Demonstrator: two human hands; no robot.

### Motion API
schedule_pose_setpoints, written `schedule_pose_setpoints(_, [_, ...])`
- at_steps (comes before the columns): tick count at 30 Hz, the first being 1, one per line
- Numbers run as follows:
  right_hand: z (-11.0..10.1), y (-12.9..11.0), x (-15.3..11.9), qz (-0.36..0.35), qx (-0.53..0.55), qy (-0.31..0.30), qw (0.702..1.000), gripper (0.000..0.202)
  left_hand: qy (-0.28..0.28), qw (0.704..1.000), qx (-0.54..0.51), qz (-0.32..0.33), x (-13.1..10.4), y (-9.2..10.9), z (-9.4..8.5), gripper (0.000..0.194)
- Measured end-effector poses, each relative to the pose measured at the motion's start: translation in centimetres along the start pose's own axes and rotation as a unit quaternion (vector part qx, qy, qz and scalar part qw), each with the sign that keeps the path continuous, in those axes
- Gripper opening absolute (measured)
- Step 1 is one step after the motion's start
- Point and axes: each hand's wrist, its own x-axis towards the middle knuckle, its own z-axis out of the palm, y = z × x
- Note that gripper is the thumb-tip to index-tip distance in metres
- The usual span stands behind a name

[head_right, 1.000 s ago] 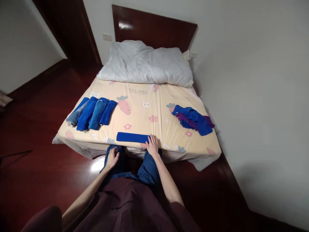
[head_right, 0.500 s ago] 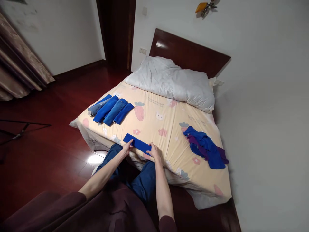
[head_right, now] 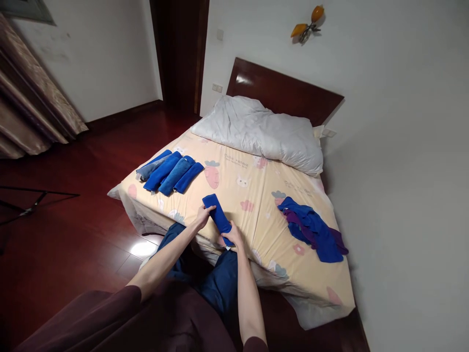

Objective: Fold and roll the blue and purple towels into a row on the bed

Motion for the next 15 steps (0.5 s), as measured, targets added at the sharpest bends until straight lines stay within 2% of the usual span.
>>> schedule_pose_setpoints(3, [1.2, -1.9, 0.9, 0.041, 0.049, 0.01, 0.998, 0.037, -0.053, 0.997, 0.023, 0.041, 0.1, 3.0, 1.2, 0.033])
schedule_pose_setpoints(6, [2.8, -4.9, 2.3, 0.053, 0.102, 0.031, 0.993, 0.037, -0.119, 0.983, 0.081, 0.109, 0.3, 6.5, 1.6, 0.036])
schedule_pose_setpoints(11, [4.9, -11.6, 5.4, 0.05, 0.184, 0.088, 0.978, 0.037, -0.205, 0.944, 0.186, 0.181, 1.6, 12.3, 0.9, 0.049])
schedule_pose_setpoints(15, [6.2, -17.4, 8.4, 0.041, 0.215, 0.122, 0.968, 0.039, -0.223, 0.906, 0.253, 0.255, 3.3, 16.1, -0.4, 0.052])
